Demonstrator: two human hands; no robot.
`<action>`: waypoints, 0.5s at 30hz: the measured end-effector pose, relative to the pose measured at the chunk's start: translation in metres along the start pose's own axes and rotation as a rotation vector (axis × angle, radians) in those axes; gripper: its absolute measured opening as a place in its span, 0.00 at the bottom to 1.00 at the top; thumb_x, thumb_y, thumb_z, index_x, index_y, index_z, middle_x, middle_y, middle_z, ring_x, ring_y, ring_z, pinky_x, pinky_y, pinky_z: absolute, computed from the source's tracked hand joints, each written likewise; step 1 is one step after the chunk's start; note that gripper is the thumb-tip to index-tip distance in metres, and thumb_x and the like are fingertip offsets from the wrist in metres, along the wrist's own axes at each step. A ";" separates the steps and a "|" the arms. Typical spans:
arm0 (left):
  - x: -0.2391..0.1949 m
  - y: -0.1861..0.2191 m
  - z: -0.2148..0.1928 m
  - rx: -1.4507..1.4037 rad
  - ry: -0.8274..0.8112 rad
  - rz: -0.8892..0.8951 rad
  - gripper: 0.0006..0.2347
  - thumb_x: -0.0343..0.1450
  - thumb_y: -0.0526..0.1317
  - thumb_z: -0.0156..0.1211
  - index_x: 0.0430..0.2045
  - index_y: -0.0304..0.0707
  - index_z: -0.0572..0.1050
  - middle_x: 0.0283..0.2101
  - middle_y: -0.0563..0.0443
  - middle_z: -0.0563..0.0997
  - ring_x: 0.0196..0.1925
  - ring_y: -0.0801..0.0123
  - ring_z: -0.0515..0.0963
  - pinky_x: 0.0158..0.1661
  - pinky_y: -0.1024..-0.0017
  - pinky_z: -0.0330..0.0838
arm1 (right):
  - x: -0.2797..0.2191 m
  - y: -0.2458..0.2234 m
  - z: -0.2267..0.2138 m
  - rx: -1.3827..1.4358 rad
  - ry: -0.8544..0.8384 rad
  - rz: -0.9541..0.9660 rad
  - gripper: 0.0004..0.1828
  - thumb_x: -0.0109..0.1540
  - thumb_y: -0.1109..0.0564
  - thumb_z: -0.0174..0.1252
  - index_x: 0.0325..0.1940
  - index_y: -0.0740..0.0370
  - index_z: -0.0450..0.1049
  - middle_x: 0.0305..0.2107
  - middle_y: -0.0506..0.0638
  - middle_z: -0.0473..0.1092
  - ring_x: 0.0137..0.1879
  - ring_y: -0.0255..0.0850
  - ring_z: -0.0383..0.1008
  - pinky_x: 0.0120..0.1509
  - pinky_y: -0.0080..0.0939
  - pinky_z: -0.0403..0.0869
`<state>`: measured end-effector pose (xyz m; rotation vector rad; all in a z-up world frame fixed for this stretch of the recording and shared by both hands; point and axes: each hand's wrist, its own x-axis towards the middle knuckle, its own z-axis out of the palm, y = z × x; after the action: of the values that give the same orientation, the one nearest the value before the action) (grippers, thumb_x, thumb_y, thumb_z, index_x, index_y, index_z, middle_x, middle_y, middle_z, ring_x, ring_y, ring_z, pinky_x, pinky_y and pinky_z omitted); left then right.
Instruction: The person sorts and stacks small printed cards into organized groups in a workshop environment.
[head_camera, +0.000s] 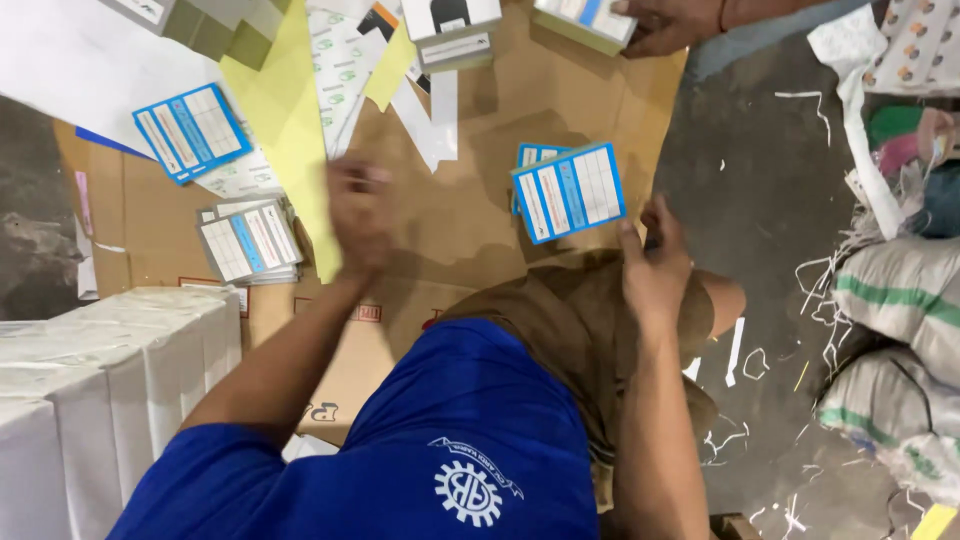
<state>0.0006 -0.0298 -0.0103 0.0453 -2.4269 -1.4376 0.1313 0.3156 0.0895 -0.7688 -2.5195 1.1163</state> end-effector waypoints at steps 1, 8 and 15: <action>-0.010 0.033 0.010 -0.204 -0.251 -0.138 0.14 0.76 0.35 0.61 0.56 0.34 0.69 0.45 0.50 0.75 0.43 0.69 0.75 0.45 0.71 0.72 | 0.006 0.003 0.005 0.085 -0.077 0.134 0.25 0.68 0.61 0.64 0.69 0.71 0.70 0.50 0.54 0.73 0.53 0.37 0.73 0.58 0.35 0.72; -0.043 0.111 0.079 -0.416 -0.755 -0.726 0.23 0.72 0.47 0.66 0.54 0.26 0.72 0.41 0.47 0.82 0.41 0.75 0.81 0.43 0.76 0.77 | 0.031 -0.009 0.016 0.261 -0.300 0.503 0.24 0.62 0.59 0.63 0.63 0.66 0.74 0.35 0.46 0.75 0.34 0.30 0.70 0.39 0.29 0.71; -0.051 0.100 0.101 -0.360 -0.704 -0.591 0.24 0.70 0.48 0.66 0.53 0.23 0.75 0.43 0.47 0.84 0.39 0.73 0.80 0.43 0.74 0.77 | 0.037 0.006 0.017 0.343 -0.325 0.515 0.21 0.62 0.59 0.63 0.59 0.68 0.77 0.35 0.46 0.76 0.35 0.28 0.71 0.39 0.28 0.73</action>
<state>0.0330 0.1148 0.0178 0.2234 -2.7593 -2.4884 0.0957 0.3296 0.0749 -1.2584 -2.3187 1.9193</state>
